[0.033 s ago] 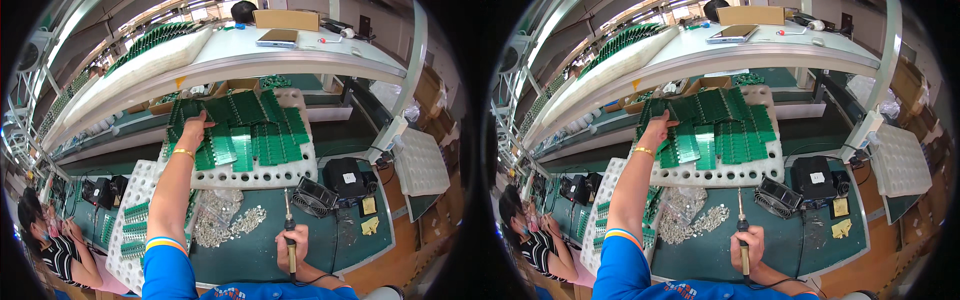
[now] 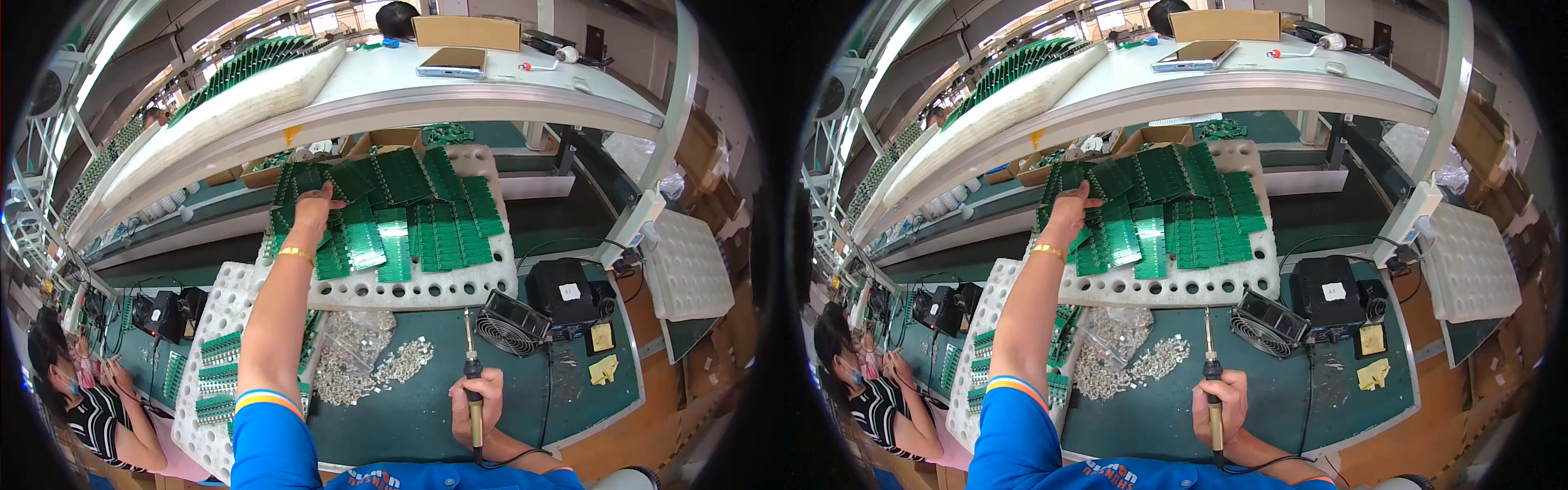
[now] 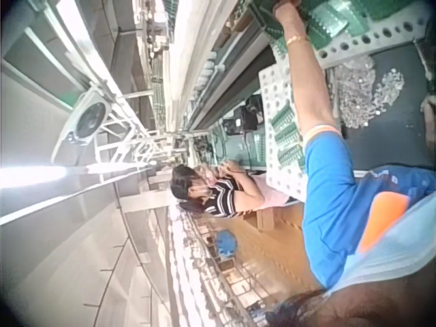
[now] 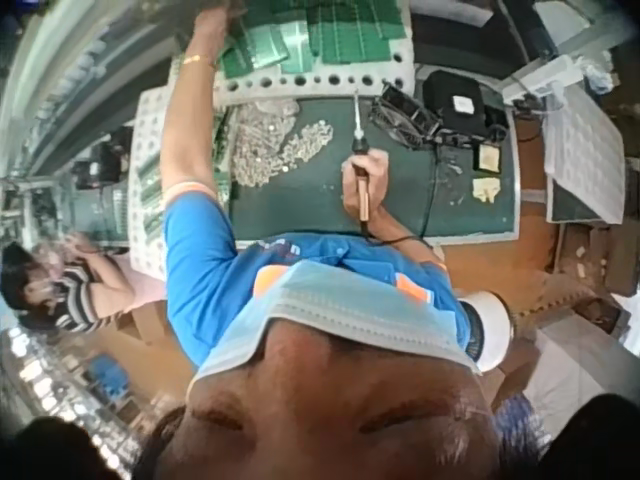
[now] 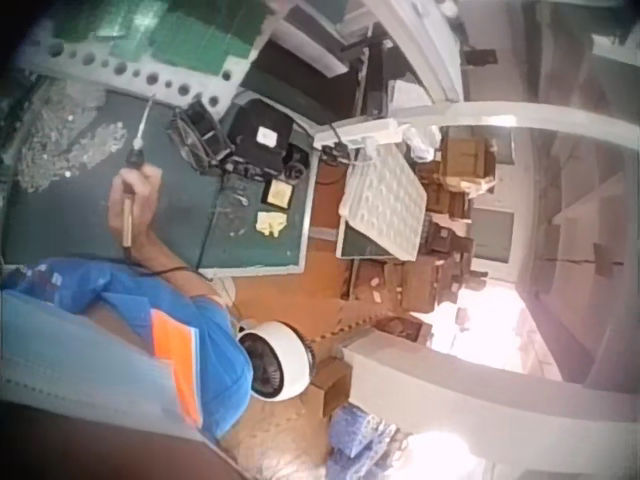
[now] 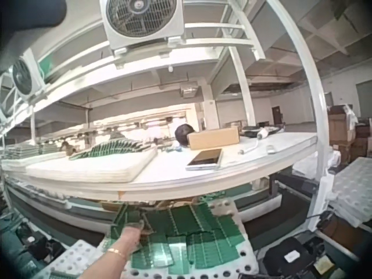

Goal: The person solders components onto a circuit board using a soldering iron and wire, places the finished board onto a stack, and begins soldering another board.

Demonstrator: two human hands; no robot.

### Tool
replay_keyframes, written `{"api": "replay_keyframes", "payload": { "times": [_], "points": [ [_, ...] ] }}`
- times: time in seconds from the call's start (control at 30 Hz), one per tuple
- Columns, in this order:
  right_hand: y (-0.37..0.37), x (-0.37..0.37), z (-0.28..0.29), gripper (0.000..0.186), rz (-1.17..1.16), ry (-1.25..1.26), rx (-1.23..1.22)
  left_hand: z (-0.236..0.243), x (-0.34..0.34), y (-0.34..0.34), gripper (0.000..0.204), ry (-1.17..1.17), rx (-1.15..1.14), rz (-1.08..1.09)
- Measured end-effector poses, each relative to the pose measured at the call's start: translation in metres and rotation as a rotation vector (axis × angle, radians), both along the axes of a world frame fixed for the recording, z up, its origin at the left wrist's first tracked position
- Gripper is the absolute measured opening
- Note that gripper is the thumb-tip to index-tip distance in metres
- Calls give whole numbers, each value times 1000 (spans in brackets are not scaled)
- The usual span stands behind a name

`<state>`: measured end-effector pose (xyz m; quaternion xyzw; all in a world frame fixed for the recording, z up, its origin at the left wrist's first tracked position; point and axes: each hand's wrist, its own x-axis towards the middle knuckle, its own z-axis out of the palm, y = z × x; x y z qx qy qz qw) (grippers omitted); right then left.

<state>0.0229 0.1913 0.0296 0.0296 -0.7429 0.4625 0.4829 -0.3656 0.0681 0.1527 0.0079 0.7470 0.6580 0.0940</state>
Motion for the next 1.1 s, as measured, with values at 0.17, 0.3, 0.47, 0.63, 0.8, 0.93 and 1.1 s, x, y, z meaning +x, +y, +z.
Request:
{"api": "replay_keyframes", "payload": {
  "times": [0.17,0.3,0.47,0.63,0.8,0.93,1.1],
  "points": [
    [-3,4,6,28,26,-42,-25,11,74,-33,29,-25,281,-156],
    [-9,-1,6,27,105,-23,4,1,175,-66,25,-291,732,-229],
    [-11,3,16,28,180,-41,65,-29,293,-118,19,-380,788,-110],
    [-26,7,16,27,278,-45,100,-47,384,-198,17,-233,503,239],
    [-42,16,11,25,347,-77,105,-76,439,-308,17,-68,16,715],
    [-59,14,13,23,401,-74,118,-91,425,-351,21,-122,-268,714],
    [-82,6,10,16,594,-120,216,-92,372,-365,23,-138,-448,533]
  ]
}}
